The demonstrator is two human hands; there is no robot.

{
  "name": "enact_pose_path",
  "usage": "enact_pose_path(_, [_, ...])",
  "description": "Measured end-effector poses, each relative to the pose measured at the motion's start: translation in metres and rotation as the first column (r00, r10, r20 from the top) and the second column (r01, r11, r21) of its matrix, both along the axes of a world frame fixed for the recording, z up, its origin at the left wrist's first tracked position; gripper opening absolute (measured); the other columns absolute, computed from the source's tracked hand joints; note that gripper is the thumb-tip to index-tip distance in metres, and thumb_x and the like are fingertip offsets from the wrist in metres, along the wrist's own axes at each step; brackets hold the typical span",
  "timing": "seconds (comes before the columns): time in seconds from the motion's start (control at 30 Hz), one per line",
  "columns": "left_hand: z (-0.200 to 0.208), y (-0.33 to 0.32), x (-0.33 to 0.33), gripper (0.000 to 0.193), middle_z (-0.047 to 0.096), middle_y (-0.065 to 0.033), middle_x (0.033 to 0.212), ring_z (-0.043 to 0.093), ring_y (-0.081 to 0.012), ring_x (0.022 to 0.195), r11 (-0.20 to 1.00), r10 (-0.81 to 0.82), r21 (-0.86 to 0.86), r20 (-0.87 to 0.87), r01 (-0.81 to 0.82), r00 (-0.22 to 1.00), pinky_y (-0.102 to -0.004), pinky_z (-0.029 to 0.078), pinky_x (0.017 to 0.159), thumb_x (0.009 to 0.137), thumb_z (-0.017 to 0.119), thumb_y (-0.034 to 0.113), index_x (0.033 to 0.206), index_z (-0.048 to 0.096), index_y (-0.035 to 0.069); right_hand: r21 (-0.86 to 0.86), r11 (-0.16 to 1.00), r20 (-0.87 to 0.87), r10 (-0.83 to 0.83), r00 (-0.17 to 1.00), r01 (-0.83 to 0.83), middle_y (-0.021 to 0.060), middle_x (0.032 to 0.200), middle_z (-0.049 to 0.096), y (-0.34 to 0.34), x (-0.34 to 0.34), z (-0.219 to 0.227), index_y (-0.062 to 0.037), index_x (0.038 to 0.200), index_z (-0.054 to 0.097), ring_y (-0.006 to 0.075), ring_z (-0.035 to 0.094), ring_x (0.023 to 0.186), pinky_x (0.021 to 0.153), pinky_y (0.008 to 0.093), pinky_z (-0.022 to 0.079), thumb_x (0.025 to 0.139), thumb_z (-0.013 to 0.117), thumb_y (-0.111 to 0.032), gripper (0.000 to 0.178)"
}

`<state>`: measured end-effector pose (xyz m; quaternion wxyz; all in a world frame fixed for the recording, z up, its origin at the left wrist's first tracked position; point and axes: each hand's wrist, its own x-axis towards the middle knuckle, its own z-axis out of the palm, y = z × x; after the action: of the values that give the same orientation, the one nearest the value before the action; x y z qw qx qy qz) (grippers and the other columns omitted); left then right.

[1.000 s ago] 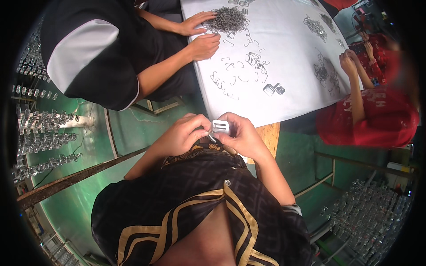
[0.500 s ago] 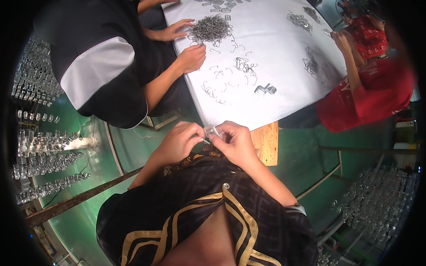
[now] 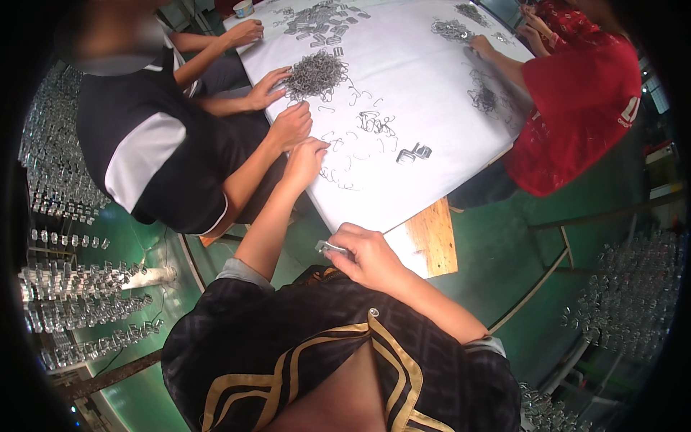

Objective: The person assembles metal components by threading curved metal wire through small metal plates to create a chain of hooks, working at a table with other people.

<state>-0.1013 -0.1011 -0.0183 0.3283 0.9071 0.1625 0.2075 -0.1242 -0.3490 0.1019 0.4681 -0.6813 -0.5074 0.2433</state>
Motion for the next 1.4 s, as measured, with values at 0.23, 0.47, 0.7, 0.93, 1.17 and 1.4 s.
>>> enact_pose_path(0.23, [-0.035,0.006,0.045,0.020,0.059,-0.0179,0.092,0.056,-0.0343,0.093,0.950,0.032,0.313,-0.067,-0.010,0.997,-0.0410,0.048,0.082,0.076,0.052,-0.006,0.087,0.068,-0.001,-0.039,0.999,-0.032,-0.020,0.999,0.019,0.0100,0.075,0.057,-0.008,0.002,-0.002,0.0020,0.090,0.066,0.0210,0.056,0.058,0.050,0.0303,0.043,0.080,0.066,-0.005,0.012])
enact_pose_path(0.47, [-0.030,0.035,0.097,0.015,0.061,-0.0150,0.092,0.058,-0.0311,0.090,0.798,0.030,0.594,0.129,-0.102,0.991,-0.0392,0.050,0.077,0.081,0.050,0.004,0.087,0.062,-0.003,-0.002,1.000,-0.035,0.021,0.999,-0.021,0.0105,0.076,0.057,-0.008,0.007,0.001,0.0028,0.089,0.065,0.0220,0.057,0.057,0.052,0.0314,0.044,0.080,0.066,-0.004,0.011])
enact_pose_path(0.7, [-0.024,0.033,0.108,0.013,0.066,-0.0132,0.078,0.064,-0.0251,0.080,0.662,0.056,0.725,-0.300,0.189,0.952,-0.0368,0.051,0.067,0.076,0.058,0.009,0.068,0.067,0.003,0.005,0.999,-0.030,0.040,0.999,-0.040,0.0118,0.078,0.057,-0.008,0.010,-0.001,0.0037,0.091,0.064,0.0242,0.059,0.061,0.055,0.0319,0.047,0.079,0.066,-0.002,0.013])
enact_pose_path(0.93, [-0.016,0.033,0.098,0.008,0.066,-0.0113,0.068,0.065,-0.0251,0.073,0.644,-0.001,0.745,-0.226,0.173,0.974,-0.0368,0.051,0.065,0.071,0.059,0.006,0.068,0.067,0.005,-0.024,0.997,-0.053,0.068,0.996,-0.069,0.0134,0.077,0.055,-0.006,0.009,0.001,0.0032,0.086,0.063,0.0274,0.058,0.061,0.056,0.0362,0.045,0.079,0.066,-0.002,0.010])
enact_pose_path(1.17, [0.019,0.018,0.049,0.012,0.067,-0.0155,0.081,0.065,-0.0219,0.076,0.995,-0.099,0.019,-0.097,0.101,0.990,-0.0326,0.052,0.070,0.077,0.061,0.001,0.086,0.068,-0.003,-0.067,0.997,-0.082,0.018,0.996,-0.024,0.0126,0.077,0.055,0.000,0.009,-0.002,0.0026,0.086,0.064,0.0248,0.058,0.059,0.055,0.0341,0.045,0.078,0.066,-0.002,0.010])
enact_pose_path(1.4, [0.083,-0.018,-0.064,0.011,0.066,-0.0059,0.089,0.060,-0.0089,0.080,0.549,-0.255,-0.775,0.201,0.313,0.946,-0.0222,0.048,0.073,0.086,0.063,0.005,0.094,0.064,-0.004,-0.097,0.987,-0.088,-0.134,0.987,0.125,0.0096,0.075,0.058,0.008,0.006,-0.011,0.0021,0.088,0.068,0.0179,0.058,0.056,0.054,0.0296,0.047,0.077,0.067,-0.003,0.012])
